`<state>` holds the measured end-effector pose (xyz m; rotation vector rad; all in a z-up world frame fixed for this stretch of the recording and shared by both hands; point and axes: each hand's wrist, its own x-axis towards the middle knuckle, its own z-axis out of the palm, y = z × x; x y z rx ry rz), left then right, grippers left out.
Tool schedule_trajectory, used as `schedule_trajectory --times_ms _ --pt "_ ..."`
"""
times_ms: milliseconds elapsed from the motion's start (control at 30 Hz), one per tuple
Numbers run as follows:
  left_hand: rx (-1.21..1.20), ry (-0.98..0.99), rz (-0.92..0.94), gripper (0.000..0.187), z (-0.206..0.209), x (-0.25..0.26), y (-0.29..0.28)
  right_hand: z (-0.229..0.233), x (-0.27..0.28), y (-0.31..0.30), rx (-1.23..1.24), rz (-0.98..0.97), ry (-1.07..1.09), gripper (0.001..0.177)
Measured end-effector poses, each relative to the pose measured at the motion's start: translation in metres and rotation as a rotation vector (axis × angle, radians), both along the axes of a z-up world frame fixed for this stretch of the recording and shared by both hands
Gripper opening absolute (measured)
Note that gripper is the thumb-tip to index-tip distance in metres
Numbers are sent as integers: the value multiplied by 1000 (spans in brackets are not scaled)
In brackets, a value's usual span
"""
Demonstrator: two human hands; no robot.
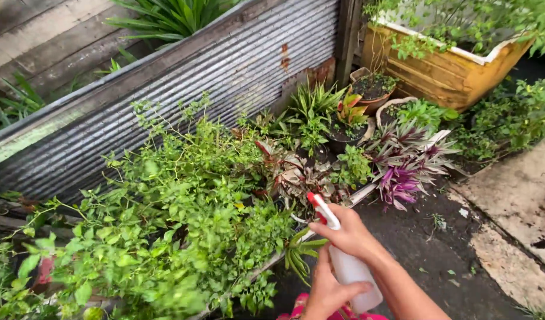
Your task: Watering various potted plants in a garden using a manual spray bottle.
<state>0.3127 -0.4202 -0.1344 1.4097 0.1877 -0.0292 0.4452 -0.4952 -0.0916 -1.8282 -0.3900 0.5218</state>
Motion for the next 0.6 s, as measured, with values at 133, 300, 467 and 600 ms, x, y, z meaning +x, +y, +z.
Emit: schedule_trajectory --times_ms 133,300,467,600 --pt "3 105 43 86 -16 9 -4 -25 10 5 -57 44 13 23" --pt "-119 70 31 92 -29 21 -5 -36 24 2 16 37 25 29" --pt "-46 96 31 102 -28 25 2 -44 30 3 -10 -54 3 28" --pt "-60 76 -1 106 -21 31 10 -34 30 6 53 -143 78 32"
